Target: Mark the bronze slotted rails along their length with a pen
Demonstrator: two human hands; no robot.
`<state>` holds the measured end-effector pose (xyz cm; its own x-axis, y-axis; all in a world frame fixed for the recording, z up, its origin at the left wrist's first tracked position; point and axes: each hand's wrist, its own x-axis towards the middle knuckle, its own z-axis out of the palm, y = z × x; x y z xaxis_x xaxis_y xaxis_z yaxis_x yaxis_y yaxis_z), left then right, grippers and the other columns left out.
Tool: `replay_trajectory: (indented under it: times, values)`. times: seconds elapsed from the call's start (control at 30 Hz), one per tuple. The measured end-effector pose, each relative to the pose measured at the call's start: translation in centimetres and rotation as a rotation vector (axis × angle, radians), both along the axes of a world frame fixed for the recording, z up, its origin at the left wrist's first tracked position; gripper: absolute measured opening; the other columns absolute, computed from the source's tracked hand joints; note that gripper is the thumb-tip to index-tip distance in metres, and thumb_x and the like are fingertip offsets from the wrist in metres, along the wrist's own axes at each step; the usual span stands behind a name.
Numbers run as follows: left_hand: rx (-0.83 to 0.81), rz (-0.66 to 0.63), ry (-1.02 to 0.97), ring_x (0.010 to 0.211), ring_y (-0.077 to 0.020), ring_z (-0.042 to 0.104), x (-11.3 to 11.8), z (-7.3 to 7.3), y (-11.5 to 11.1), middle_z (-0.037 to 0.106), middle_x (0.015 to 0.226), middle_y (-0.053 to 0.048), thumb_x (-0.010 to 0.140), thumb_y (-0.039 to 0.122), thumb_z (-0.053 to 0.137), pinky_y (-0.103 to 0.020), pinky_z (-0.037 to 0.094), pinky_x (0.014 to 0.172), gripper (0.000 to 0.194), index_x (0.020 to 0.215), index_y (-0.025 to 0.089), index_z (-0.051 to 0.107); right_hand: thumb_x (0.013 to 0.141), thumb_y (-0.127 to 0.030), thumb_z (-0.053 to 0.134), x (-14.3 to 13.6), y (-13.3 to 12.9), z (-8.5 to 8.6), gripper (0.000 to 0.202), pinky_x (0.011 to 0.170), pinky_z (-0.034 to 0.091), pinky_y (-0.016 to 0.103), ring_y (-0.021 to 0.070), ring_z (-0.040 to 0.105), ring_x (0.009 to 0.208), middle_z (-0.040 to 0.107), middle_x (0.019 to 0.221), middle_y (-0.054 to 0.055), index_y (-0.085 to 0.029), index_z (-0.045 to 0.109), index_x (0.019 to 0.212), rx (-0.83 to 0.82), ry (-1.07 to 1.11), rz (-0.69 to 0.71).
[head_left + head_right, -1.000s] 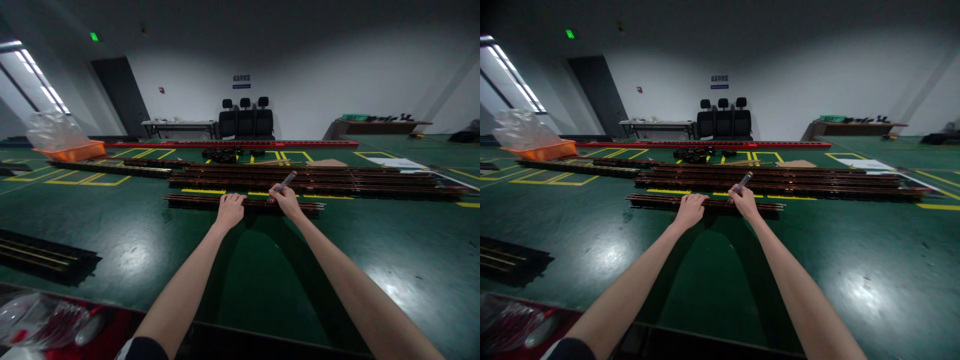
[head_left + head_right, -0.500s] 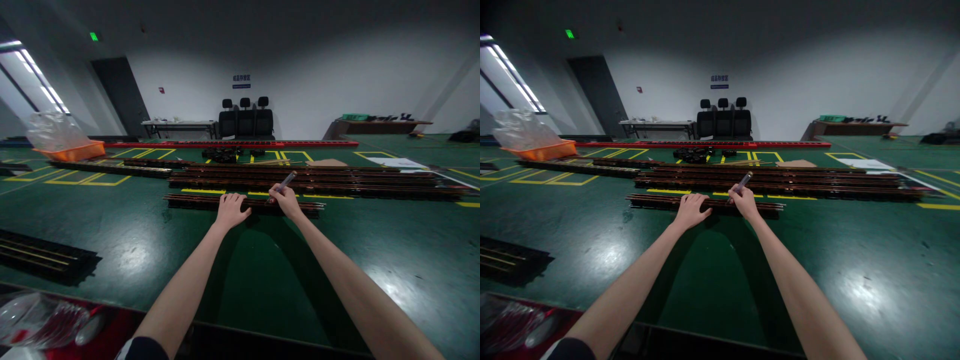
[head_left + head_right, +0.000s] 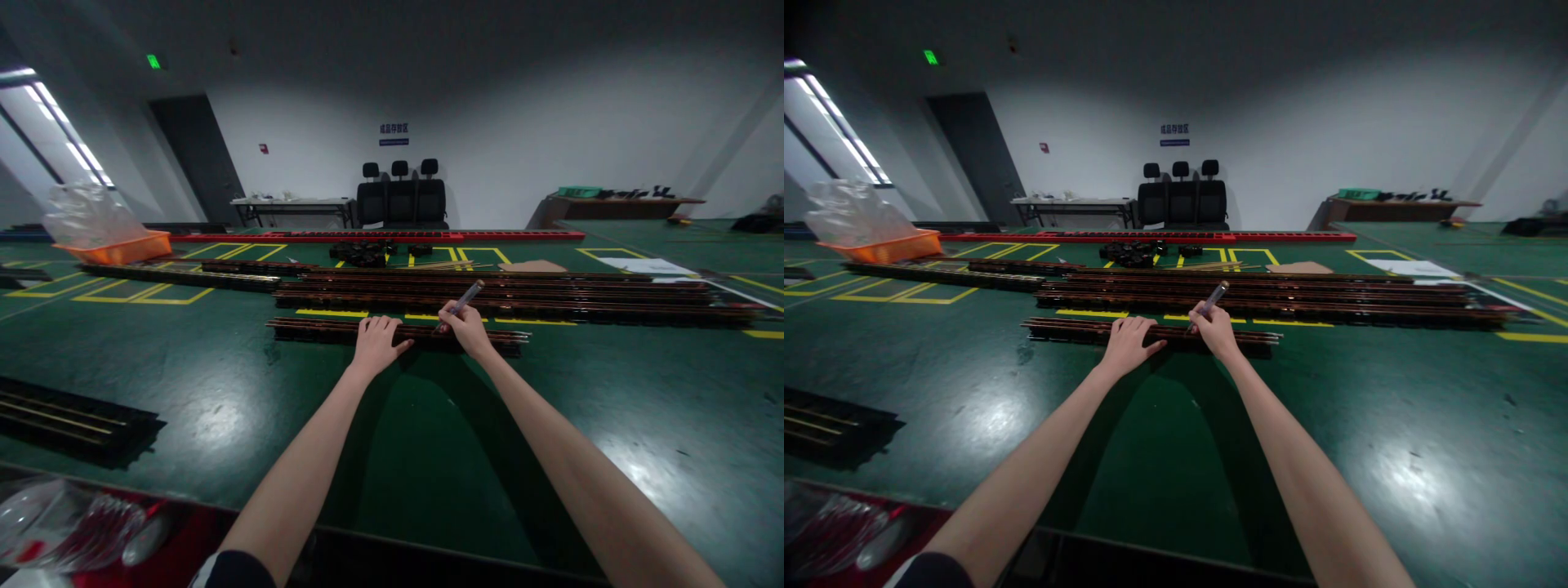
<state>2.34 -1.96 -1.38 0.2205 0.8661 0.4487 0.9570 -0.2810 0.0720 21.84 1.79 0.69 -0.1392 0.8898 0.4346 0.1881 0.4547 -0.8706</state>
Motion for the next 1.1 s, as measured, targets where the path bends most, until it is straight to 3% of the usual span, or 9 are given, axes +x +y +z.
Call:
replay_trajectory:
  times: [0.6, 1.1]
  values:
    - [0.027, 0.006, 0.000, 0.109, -0.0281, 0.054, 0.18, -0.20, -0.02, 0.065, 0.115, -0.010, 0.088, 0.046, 0.047, -0.046, 0.035, 0.097, 0.038, 0.114, 0.020, 0.059, 0.069, -0.040, 0.057, -0.19, -0.07, 0.15, 0.022, 0.061, 0.045, 0.030, 0.0155, 0.055, 0.051, 0.052, 0.050, -0.002, -0.020, 0.052, 0.062, -0.013, 0.006, -0.005]
    - [-0.033, 0.007, -0.027, 0.114, -0.0276, 0.051, 0.29, 0.45, -0.42, 0.062, 0.118, -0.010, 0.087, 0.037, 0.049, -0.047, 0.033, 0.100, 0.035, 0.117, 0.020, 0.057, 0.072, -0.039, 0.055, -0.31, -0.28, 0.19, 0.021, 0.064, 0.045, 0.031, 0.0165, 0.057, 0.055, 0.056, 0.053, -0.001, -0.020, 0.054, 0.062, 0.002, -0.043, 0.000]
